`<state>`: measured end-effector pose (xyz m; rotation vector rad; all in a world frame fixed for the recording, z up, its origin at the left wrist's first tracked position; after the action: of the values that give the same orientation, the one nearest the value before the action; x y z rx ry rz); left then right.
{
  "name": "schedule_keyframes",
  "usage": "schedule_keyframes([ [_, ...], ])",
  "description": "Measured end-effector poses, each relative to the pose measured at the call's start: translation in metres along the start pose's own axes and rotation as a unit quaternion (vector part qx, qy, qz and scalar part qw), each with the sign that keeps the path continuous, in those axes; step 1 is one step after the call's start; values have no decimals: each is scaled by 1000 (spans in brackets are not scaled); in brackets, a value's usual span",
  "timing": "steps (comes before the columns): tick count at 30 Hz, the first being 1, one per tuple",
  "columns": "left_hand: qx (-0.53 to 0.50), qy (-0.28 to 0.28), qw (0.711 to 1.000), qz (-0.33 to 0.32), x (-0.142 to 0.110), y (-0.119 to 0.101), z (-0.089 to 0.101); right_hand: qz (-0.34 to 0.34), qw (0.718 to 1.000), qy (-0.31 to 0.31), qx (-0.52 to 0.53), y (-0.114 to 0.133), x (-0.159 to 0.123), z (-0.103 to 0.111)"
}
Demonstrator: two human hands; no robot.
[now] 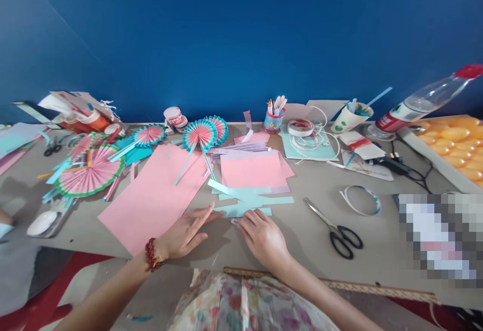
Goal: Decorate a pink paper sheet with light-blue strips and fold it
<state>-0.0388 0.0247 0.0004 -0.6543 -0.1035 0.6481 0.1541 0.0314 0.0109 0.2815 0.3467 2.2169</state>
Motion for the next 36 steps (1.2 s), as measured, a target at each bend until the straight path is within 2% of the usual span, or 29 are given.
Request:
schedule_keyframes([
  [8, -11, -13, 1000, 0, -2, 1, -2, 9, 1000, -1, -13, 2, 3, -4],
  [12, -37, -28, 999, 15, 1, 2, 5, 6, 1000, 3, -5, 0, 4, -6],
  [15, -12, -40, 999, 33, 13, 5, 21, 11, 1000, 1, 0, 1, 3, -6],
  [19, 85, -17, 996, -26, 39, 2, 33, -1, 1000, -2, 5, 1, 3, -5],
  [23, 121, 15, 992, -40, 52, 12, 30, 6, 1000, -7, -4, 2, 3, -6],
  [29, 85, 9, 994, -73, 44, 24, 23, 0, 1000, 5, 2, 0, 4, -6],
  [36, 84, 9, 994, -63, 43, 26, 22, 11, 1000, 4, -5, 2, 4, -8],
])
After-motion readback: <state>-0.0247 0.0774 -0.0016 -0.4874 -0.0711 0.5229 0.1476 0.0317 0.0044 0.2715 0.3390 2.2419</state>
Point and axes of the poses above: each hand's wrist, its own x-axis towards the middle knuckle, its own z-axis out of the back of the hand, y = z × x, the point moved 7 cm from there along x, towards the middle knuckle, and after that the axes turned 9 degrees about y, right-handed, at the moved point
